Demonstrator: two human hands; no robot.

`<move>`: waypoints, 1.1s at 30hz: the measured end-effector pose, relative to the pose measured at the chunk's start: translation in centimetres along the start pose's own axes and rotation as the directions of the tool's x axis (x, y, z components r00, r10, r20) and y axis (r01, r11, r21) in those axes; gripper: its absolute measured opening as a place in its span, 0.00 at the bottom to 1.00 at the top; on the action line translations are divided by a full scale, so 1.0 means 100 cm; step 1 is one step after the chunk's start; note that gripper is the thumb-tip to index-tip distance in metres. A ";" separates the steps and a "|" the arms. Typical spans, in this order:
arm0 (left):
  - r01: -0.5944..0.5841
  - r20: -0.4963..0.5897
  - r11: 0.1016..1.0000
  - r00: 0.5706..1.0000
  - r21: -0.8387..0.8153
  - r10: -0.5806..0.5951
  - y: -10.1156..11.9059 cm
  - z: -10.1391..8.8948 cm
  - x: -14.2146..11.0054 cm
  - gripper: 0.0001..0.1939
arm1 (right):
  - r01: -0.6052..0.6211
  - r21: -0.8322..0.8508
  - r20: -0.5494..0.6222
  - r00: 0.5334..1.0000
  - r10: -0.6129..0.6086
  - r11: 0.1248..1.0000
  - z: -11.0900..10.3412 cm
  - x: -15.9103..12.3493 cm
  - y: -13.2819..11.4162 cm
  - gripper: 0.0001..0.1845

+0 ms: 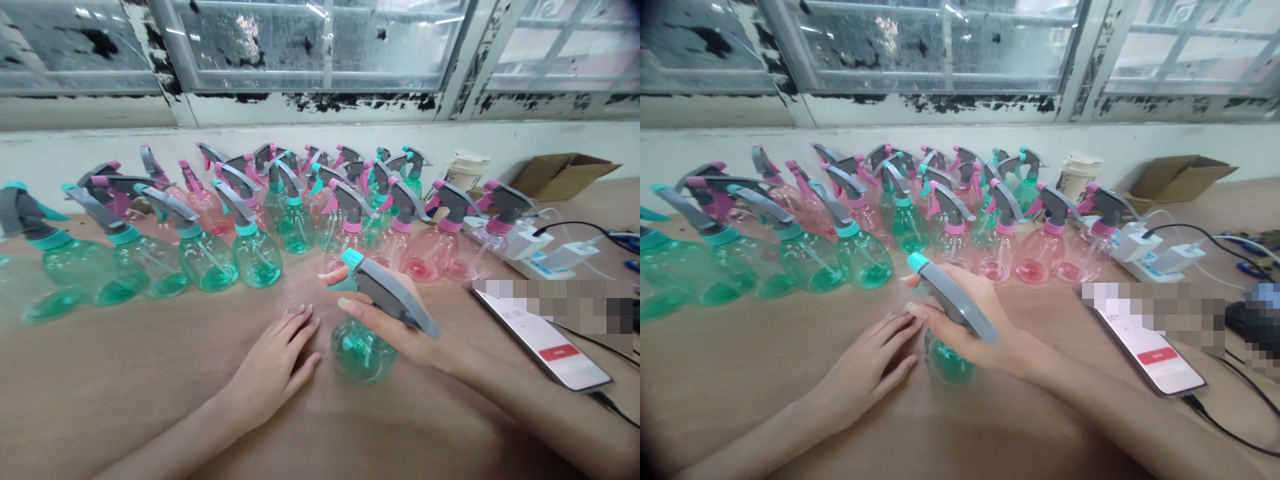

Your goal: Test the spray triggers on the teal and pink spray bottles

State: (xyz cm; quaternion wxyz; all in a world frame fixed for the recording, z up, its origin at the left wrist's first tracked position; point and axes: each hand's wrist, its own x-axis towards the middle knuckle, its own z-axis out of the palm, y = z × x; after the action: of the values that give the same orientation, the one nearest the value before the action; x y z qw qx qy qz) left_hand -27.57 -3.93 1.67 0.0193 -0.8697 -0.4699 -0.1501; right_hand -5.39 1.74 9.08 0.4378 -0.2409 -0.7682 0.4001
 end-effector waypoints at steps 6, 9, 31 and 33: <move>0.002 0.018 1.000 1.000 -0.006 -0.002 0.000 0.000 0.000 0.22 | 0.031 -0.048 -0.035 0.999 -0.032 0.998 0.003 -0.004 0.001 0.17; 0.003 0.031 1.000 1.000 -0.015 -0.002 0.000 -0.001 0.000 0.22 | 0.039 -0.025 -0.043 0.998 -0.040 0.999 0.004 -0.002 0.002 0.16; 0.011 0.073 0.998 0.997 -0.060 -0.007 0.000 -0.002 0.001 0.21 | 0.010 -0.059 0.020 1.000 -0.009 0.998 0.000 0.000 -0.005 0.16; 0.011 0.063 0.999 0.998 -0.053 -0.008 -0.001 -0.001 0.001 0.21 | 0.021 -0.071 0.004 1.000 -0.021 0.997 0.000 -0.001 -0.005 0.17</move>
State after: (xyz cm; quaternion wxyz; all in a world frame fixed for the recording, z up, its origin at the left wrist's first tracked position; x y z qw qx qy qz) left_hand -27.63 -3.86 1.77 -0.0195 -0.8719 -0.4702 -0.1352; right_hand -5.35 1.40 9.43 0.4319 -0.2477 -0.7852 0.3682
